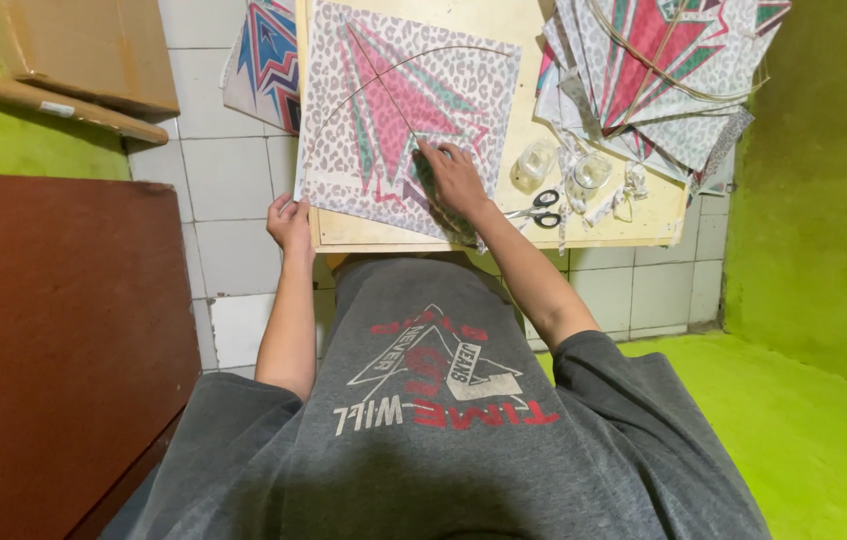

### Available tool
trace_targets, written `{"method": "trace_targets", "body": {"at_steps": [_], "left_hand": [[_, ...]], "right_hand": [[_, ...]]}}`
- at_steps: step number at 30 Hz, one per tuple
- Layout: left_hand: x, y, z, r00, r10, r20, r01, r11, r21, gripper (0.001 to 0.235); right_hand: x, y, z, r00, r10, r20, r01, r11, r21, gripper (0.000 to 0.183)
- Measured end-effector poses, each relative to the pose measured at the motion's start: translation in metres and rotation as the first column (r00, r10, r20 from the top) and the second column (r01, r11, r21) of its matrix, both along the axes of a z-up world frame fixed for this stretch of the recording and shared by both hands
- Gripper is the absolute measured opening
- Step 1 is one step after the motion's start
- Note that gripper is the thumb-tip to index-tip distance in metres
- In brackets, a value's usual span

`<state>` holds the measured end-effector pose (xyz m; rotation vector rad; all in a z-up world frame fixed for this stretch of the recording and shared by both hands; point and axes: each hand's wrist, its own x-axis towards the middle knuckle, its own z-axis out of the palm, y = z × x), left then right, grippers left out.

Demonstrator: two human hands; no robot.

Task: Assembling kites by securing the paper covering to the bamboo frame using adhesive tape.

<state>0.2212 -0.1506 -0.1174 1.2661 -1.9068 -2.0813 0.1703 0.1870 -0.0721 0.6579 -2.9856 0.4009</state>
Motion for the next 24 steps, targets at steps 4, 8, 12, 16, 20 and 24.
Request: {"method": "trace_targets", "body": {"at_steps": [4, 8, 12, 16, 20, 24], "left_hand": [[0.003, -0.002, -0.006, 1.000, -0.018, 0.005, 0.018, 1.000, -0.007, 0.049], [0.001, -0.003, -0.016, 1.000, 0.002, -0.008, -0.002, 1.000, -0.018, 0.049], [-0.009, 0.001, -0.017, 0.999, 0.040, -0.025, -0.041, 0.999, -0.026, 0.049], [-0.028, 0.005, -0.022, 0.999, 0.050, -0.018, -0.051, 0.997, -0.062, 0.048], [-0.057, 0.000, -0.026, 0.998, 0.058, 0.015, -0.057, 0.995, -0.088, 0.048], [-0.087, -0.012, -0.042, 0.998, 0.048, 0.035, -0.042, 0.989, -0.142, 0.047]], "right_hand": [[0.001, -0.002, -0.001, 1.000, -0.016, 0.014, 0.016, 1.000, -0.013, 0.071], [-0.001, 0.000, 0.007, 1.000, 0.012, 0.028, -0.012, 1.000, -0.004, 0.071], [-0.009, 0.003, 0.017, 0.998, 0.054, 0.025, -0.055, 0.998, 0.034, 0.069], [-0.020, 0.009, 0.012, 0.997, 0.073, 0.017, -0.073, 0.995, 0.061, 0.069], [-0.026, 0.004, 0.031, 0.998, 0.062, -0.006, -0.062, 0.997, 0.043, 0.068], [-0.034, 0.004, 0.026, 0.999, 0.047, 0.013, -0.047, 0.999, 0.021, 0.070]]}}
